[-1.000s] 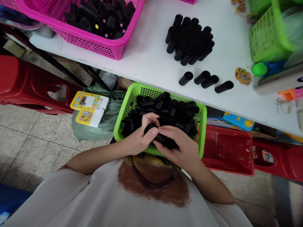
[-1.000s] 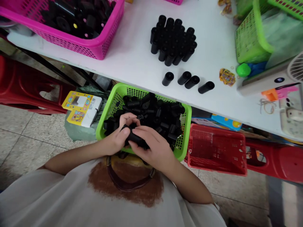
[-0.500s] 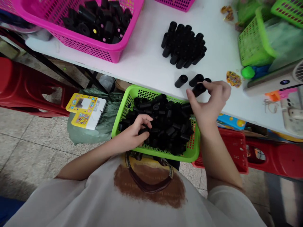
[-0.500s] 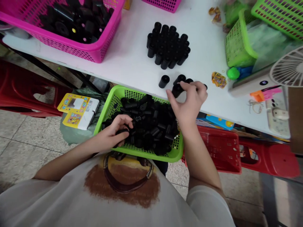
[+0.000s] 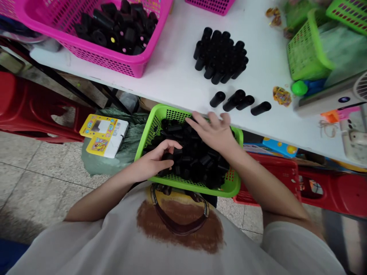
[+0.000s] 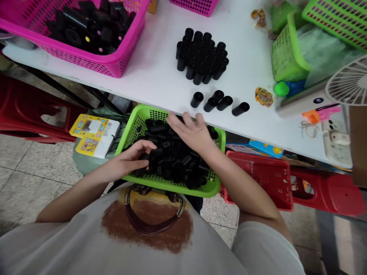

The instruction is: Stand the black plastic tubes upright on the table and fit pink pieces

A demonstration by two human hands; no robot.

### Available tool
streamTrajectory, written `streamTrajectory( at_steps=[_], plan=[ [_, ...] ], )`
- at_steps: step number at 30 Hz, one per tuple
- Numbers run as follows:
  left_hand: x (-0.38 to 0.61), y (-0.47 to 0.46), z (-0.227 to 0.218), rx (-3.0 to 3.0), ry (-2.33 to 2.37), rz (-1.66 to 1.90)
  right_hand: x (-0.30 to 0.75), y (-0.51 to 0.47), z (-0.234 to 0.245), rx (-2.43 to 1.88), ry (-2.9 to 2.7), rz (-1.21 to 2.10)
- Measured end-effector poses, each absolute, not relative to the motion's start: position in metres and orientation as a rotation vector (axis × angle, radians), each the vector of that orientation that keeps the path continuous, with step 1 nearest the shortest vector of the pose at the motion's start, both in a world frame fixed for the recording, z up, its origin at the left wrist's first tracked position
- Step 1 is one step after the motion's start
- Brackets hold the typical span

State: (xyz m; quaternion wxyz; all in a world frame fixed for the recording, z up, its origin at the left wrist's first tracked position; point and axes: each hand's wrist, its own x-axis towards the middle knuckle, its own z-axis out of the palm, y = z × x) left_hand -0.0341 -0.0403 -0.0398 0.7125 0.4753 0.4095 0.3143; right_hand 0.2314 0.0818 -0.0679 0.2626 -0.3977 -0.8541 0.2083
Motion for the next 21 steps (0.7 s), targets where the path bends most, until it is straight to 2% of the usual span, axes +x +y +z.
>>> streamTrajectory(
  at_steps=[2,7,12,16,18,21],
  plan=[
    [-0.031,-0.039,-0.039,1.104,0.864,0.716,0.217,0.082,-0.068,-1.064,-2.432,0.643],
    [-0.028,-0.039,-0.035,1.250,0.792,0.784,0.201,0.085,-0.061,-1.036,-2.545,0.581],
    [-0.032,-0.040,-0.037,1.097,0.720,0.893,0.219,0.074,-0.050,-0.849,-2.580,0.563],
    [-0.025,-0.038,-0.042,0.760,0.703,1.107,0.232,0.035,-0.033,-0.837,-2.199,0.794],
    [-0.017,-0.035,-0.043,0.605,0.728,1.138,0.230,0.008,-0.025,-0.900,-1.991,0.921],
    [-0.002,-0.032,-0.043,0.473,0.753,1.118,0.216,-0.029,-0.020,-0.963,-1.821,0.944]
  ],
)
